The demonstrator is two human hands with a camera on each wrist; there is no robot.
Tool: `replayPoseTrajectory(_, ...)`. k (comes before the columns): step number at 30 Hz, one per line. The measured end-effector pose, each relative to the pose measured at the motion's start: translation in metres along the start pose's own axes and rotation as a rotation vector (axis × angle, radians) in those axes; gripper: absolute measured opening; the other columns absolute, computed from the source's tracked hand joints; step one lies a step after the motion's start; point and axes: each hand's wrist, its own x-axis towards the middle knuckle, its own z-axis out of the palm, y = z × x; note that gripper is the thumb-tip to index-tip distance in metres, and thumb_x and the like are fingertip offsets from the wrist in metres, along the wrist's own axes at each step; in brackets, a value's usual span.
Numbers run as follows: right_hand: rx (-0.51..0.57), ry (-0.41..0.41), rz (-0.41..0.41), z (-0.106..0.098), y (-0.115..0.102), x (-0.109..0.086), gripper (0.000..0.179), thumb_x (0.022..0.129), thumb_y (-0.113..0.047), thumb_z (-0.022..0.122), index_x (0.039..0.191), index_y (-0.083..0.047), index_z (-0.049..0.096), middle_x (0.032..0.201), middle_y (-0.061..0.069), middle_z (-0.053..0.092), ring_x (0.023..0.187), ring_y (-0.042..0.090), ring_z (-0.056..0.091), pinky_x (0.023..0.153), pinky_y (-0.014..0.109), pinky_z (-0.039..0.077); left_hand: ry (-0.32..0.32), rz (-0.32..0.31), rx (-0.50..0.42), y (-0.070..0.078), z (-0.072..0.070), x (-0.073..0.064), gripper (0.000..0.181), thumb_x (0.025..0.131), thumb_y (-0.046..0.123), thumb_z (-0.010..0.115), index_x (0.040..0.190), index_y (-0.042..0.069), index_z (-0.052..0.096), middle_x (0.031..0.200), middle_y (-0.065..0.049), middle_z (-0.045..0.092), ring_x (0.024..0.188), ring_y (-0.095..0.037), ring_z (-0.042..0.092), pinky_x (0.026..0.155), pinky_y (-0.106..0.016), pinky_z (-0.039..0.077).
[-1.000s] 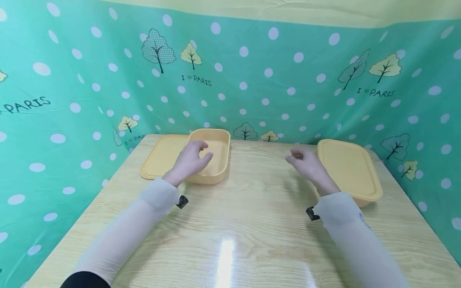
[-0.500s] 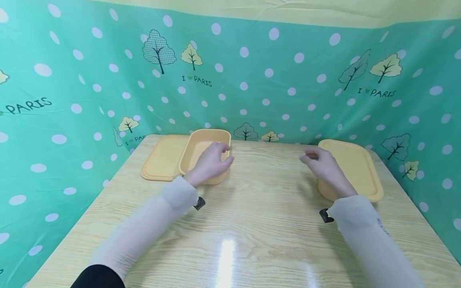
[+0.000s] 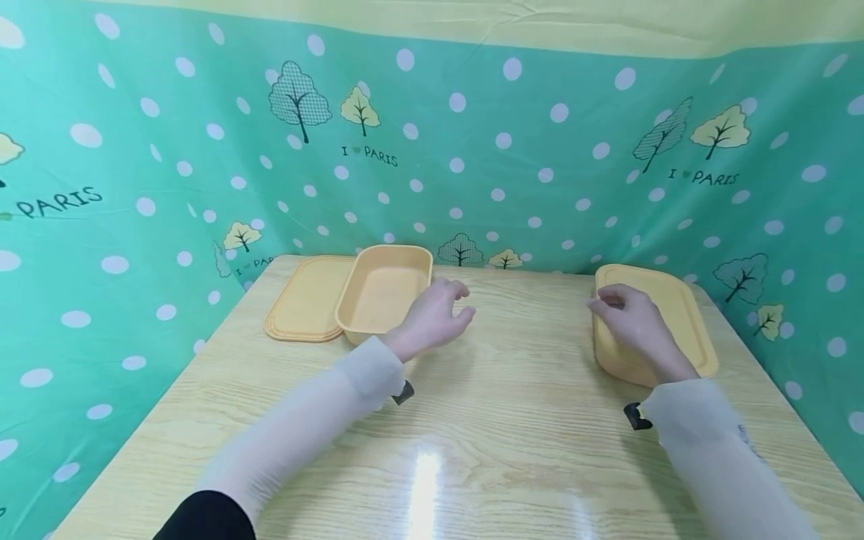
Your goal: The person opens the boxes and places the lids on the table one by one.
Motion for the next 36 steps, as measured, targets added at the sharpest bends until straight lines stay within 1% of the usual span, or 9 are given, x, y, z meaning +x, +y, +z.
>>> replayPoseTrajectory(4,-0.018,0.024,-0.005,-0.005,0.008,-0.003,0.079,0.096,-0.057,0.036,0.144,0.006,0.031,0.143,0.031,0.033,0.127,0.050,0.032,0.097,0.063,0.033,-0.017,0.029,-0.007,0.008,0.009,0.003,0.037,0.095,0.032,0.054,0.124,0.008,0.058,0.119,-0.007,0.056,0.107,-0.021,0.054,0.090,-0.035,0.048)
replayPoseTrajectory(7,-0.032,0.044,-0.015,-0.008,0.013,-0.004,0.076,0.098,-0.053,0.036,0.142,0.008,0.033,0.141,0.033,0.035,0.126,0.051,0.033,0.096,0.063,0.034,-0.025,0.045,-0.012,0.014,0.015,0.007,0.037,0.095,0.032,0.054,0.124,0.008,0.058,0.121,-0.007,0.057,0.110,-0.020,0.054,0.093,-0.034,0.047)
replayPoseTrajectory(11,-0.051,0.068,-0.020,-0.014,0.020,-0.006,0.076,0.098,-0.053,0.037,0.140,0.010,0.034,0.139,0.034,0.036,0.124,0.051,0.034,0.095,0.063,0.034,-0.037,0.057,-0.021,0.022,0.021,0.011,0.038,0.095,0.032,0.055,0.124,0.009,0.059,0.125,-0.006,0.056,0.115,-0.020,0.052,0.096,-0.033,0.045)
replayPoseTrajectory(15,-0.073,0.093,0.006,-0.019,0.030,-0.008,0.078,0.096,-0.056,0.037,0.139,0.009,0.036,0.138,0.035,0.036,0.123,0.052,0.035,0.094,0.063,0.034,-0.045,0.073,-0.015,0.030,0.027,0.016,0.038,0.094,0.033,0.056,0.124,0.009,0.060,0.125,-0.005,0.056,0.116,-0.020,0.052,0.096,-0.032,0.046)
replayPoseTrajectory(17,-0.075,0.096,0.032,-0.020,0.034,-0.010,0.081,0.095,-0.059,0.036,0.139,0.009,0.035,0.139,0.035,0.035,0.124,0.052,0.034,0.094,0.063,0.034,-0.051,0.081,-0.005,0.034,0.031,0.018,0.038,0.094,0.033,0.056,0.124,0.010,0.060,0.125,-0.005,0.057,0.116,-0.019,0.052,0.095,-0.031,0.046)
replayPoseTrajectory(21,-0.069,0.099,0.062,-0.023,0.043,-0.014,0.082,0.095,-0.059,0.035,0.140,0.010,0.033,0.139,0.036,0.033,0.124,0.054,0.032,0.094,0.065,0.033,-0.071,0.089,-0.003,0.042,0.040,0.021,0.038,0.094,0.034,0.056,0.125,0.011,0.059,0.124,-0.002,0.057,0.116,-0.017,0.052,0.095,-0.029,0.045)
replayPoseTrajectory(25,-0.085,0.117,0.062,-0.025,0.051,-0.019,0.077,0.097,-0.054,0.036,0.139,0.011,0.033,0.136,0.038,0.034,0.121,0.055,0.033,0.092,0.065,0.034,-0.090,0.102,-0.010,0.050,0.048,0.024,0.038,0.095,0.035,0.055,0.125,0.013,0.058,0.123,0.000,0.057,0.114,-0.014,0.052,0.094,-0.027,0.044)
replayPoseTrajectory(31,-0.123,0.119,0.083,-0.032,0.058,-0.024,0.082,0.096,-0.058,0.034,0.139,0.011,0.033,0.134,0.038,0.036,0.118,0.055,0.035,0.087,0.063,0.037,-0.111,0.106,-0.013,0.065,0.061,0.029,0.038,0.095,0.036,0.054,0.125,0.015,0.059,0.126,0.003,0.057,0.117,-0.012,0.051,0.095,-0.025,0.044)
replayPoseTrajectory(36,-0.113,0.134,0.083,-0.035,0.066,-0.024,0.079,0.097,-0.055,0.036,0.138,0.012,0.034,0.133,0.040,0.037,0.117,0.056,0.036,0.086,0.063,0.038,-0.137,0.117,-0.009,0.080,0.070,0.031,0.038,0.094,0.037,0.055,0.126,0.016,0.059,0.125,0.004,0.057,0.116,-0.011,0.052,0.091,-0.025,0.046)
